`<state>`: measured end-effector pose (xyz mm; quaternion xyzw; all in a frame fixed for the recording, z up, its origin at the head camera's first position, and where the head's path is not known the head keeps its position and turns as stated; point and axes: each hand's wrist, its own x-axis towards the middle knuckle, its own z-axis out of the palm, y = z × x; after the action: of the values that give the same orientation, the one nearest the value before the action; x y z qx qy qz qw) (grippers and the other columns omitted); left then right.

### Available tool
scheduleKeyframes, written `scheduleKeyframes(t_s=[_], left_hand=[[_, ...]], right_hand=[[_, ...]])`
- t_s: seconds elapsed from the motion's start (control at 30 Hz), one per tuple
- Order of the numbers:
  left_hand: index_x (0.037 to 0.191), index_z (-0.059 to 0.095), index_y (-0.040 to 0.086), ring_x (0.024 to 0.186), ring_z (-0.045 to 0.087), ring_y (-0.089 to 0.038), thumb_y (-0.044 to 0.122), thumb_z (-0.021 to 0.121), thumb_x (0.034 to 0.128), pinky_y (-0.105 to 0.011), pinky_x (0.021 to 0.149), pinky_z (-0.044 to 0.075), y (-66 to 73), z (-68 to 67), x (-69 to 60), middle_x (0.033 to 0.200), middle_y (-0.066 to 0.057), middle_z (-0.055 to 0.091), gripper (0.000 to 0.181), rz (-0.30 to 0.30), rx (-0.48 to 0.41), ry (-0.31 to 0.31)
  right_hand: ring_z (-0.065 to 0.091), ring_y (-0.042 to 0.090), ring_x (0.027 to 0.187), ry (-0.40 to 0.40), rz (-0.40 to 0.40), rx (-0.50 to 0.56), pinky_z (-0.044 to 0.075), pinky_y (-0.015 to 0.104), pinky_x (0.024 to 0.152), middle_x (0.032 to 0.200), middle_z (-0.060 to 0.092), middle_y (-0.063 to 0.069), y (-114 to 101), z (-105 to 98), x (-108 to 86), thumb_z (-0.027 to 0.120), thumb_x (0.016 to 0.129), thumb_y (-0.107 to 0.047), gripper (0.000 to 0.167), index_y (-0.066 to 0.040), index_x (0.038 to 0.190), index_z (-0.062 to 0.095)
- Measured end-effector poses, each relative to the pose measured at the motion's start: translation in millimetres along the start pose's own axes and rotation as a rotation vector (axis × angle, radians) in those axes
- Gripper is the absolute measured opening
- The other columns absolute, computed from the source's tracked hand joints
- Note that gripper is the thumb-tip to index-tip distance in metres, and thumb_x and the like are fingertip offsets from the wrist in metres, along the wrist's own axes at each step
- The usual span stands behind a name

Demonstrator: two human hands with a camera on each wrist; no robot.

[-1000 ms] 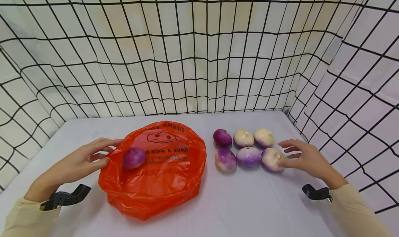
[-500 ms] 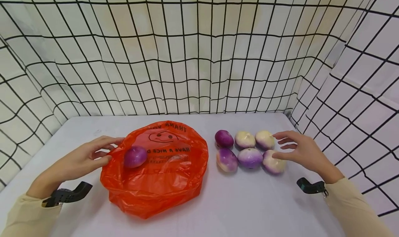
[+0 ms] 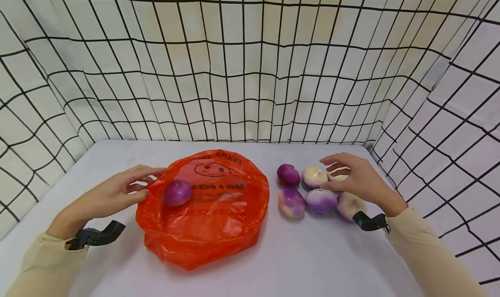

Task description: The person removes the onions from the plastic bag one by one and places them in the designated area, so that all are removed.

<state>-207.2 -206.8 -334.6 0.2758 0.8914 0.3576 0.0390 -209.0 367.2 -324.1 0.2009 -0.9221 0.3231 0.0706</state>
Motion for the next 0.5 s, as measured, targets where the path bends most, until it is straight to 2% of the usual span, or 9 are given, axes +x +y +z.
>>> scheduleKeyframes(t_s=[0.13, 0.33, 0.5], left_hand=[[0.149, 0.053, 0.009, 0.121, 0.063, -0.030, 0.002, 0.060, 0.0955, -0.041, 0.095, 0.062, 1.1, -1.1, -1.2, 0.141, -0.015, 0.059, 0.055, -0.001, 0.001, -0.001], [0.149, 0.053, 0.009, 0.121, 0.063, -0.029, 0.002, 0.059, 0.0956, -0.041, 0.096, 0.062, 2.8, -1.1, -2.8, 0.141, -0.014, 0.059, 0.055, -0.003, -0.010, -0.004], [0.149, 0.053, 0.010, 0.120, 0.064, -0.028, 0.001, 0.058, 0.0955, -0.042, 0.097, 0.061, 3.6, -1.8, -3.3, 0.140, -0.014, 0.060, 0.055, 0.002, -0.004, 0.005]], right_hand=[[0.068, -0.002, 0.104, -0.037, -0.022, -0.005, 0.054, 0.008, 0.092, 0.125, 0.070, -0.003, -17, 11, 17.8, 0.092, 0.077, -0.025, 0.058, -0.020, 0.130, 0.068], [0.068, -0.003, 0.104, -0.089, -0.086, -0.004, 0.054, 0.009, 0.094, 0.125, 0.072, 0.000, -44, 25, 47.1, 0.090, 0.079, -0.028, 0.056, -0.022, 0.130, 0.068], [0.070, 0.002, 0.107, -0.114, -0.116, 0.025, 0.058, 0.019, 0.097, 0.127, 0.071, -0.001, -61, 40, 67.9, 0.089, 0.081, -0.027, 0.055, -0.022, 0.131, 0.068]])
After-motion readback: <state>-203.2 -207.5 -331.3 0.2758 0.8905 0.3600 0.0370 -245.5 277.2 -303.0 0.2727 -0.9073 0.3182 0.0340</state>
